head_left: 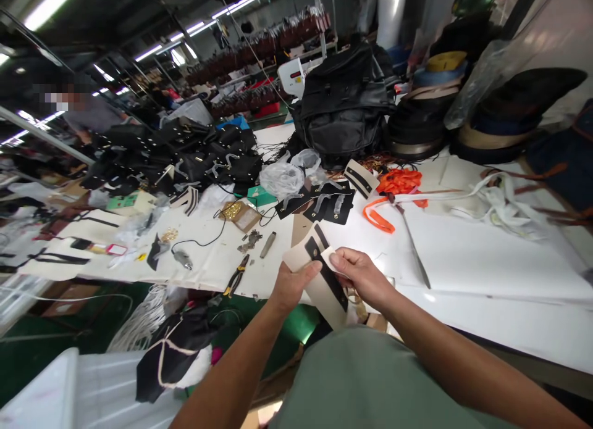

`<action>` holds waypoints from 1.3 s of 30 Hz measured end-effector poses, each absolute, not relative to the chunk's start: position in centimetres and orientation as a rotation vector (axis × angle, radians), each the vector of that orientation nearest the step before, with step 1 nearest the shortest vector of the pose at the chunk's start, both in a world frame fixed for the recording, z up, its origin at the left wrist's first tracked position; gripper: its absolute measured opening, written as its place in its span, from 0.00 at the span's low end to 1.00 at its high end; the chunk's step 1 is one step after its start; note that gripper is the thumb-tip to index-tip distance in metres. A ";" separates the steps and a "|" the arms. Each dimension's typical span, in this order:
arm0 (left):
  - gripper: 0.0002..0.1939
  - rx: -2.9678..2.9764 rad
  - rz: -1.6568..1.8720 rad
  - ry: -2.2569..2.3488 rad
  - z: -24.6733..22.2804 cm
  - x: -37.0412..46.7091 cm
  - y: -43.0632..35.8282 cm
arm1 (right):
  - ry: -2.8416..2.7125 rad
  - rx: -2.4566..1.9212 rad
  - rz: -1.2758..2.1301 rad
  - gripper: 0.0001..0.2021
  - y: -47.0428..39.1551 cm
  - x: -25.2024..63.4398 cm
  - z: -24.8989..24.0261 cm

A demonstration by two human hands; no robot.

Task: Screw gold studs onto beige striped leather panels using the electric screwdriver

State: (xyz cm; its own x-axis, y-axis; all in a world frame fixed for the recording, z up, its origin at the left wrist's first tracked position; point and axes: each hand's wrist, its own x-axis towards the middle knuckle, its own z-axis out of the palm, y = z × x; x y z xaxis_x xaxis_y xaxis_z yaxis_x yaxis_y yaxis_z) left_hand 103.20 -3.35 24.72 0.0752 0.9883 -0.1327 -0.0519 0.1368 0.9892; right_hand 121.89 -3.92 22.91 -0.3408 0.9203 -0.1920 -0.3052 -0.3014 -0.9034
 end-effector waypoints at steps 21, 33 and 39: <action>0.18 1.315 1.103 1.386 27.6 109.6 -6.2 | -1.175 -1.135 1.552 0.26 -6.9 124.9 24.5; 0.17 1.012 1.234 1.535 23.8 108.5 -3.0 | -2.021 -0.798 0.968 0.16 -10.8 123.2 26.5; 0.29 0.741 1.221 1.289 22.6 106.4 -2.4 | -1.537 -1.155 1.079 0.16 -9.1 126.0 25.1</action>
